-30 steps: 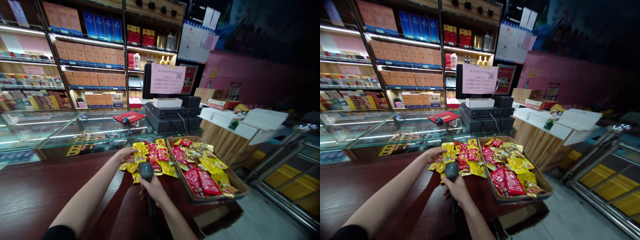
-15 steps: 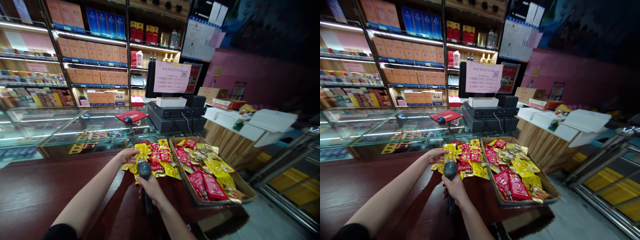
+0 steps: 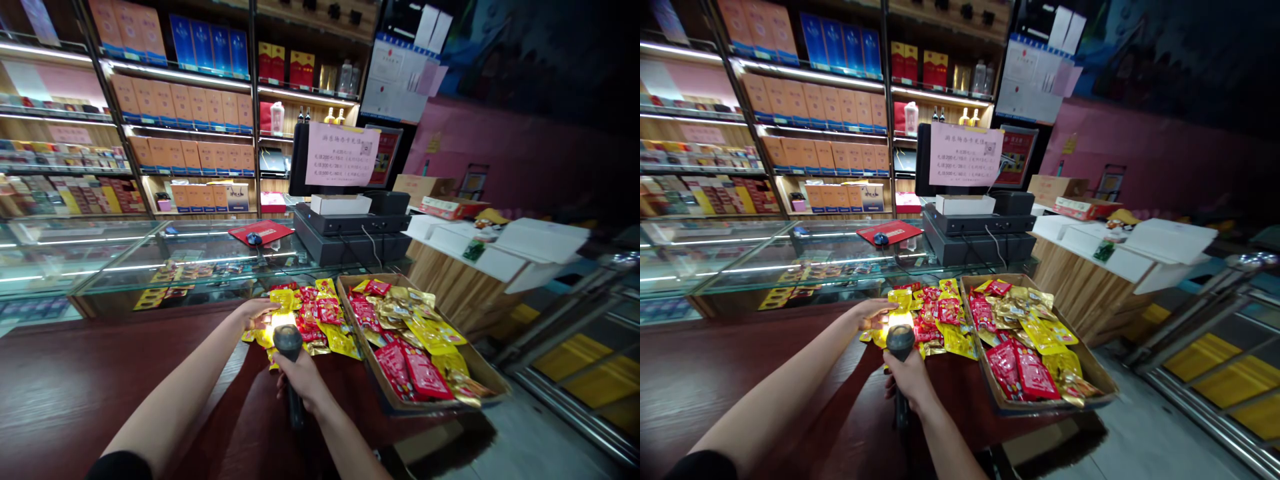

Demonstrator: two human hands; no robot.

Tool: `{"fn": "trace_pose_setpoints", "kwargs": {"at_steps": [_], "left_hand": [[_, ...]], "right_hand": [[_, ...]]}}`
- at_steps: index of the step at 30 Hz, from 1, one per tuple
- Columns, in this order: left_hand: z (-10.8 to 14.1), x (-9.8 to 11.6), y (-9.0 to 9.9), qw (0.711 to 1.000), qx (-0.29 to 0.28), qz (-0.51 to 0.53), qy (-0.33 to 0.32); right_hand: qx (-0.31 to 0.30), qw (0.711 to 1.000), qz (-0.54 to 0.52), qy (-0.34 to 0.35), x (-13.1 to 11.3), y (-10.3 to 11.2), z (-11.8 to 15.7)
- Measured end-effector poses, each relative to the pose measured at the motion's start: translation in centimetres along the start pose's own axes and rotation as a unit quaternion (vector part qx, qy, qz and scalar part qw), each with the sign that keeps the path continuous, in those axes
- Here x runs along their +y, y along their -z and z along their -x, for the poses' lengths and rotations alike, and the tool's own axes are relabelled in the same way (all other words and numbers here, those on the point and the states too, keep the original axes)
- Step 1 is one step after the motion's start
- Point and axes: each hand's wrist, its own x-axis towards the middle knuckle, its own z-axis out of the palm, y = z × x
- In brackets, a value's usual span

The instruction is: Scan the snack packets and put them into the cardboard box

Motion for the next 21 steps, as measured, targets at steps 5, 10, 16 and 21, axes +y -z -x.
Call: {"fn": "trace_pose_setpoints", "kwargs": {"at_steps": [5,10,16,21], "left_hand": [[0.7,0.4,0.0,0.998,-0.039,0.025,0.036],[2.6,0.8,-1.3,0.995,-0.083,0.031,0.034],[5.1,3.6,-6.0,0.976,-0.185,0.098,0.055],[5.5,8.1,-11.2,0.951,-0.267,0.125,0.088]], "right_hand": [[0.016,1.000,0.008,0.021,-1.2,0.4,1.1],[0.117,0.981,0.003,0.154,-4.7,2.8,2.5],[0.050,0.993,-0.101,0.043,-9.5,7.9,2.0],[0.048,0.993,-0.108,0.015,-13.7,12.7,3.2]]}}
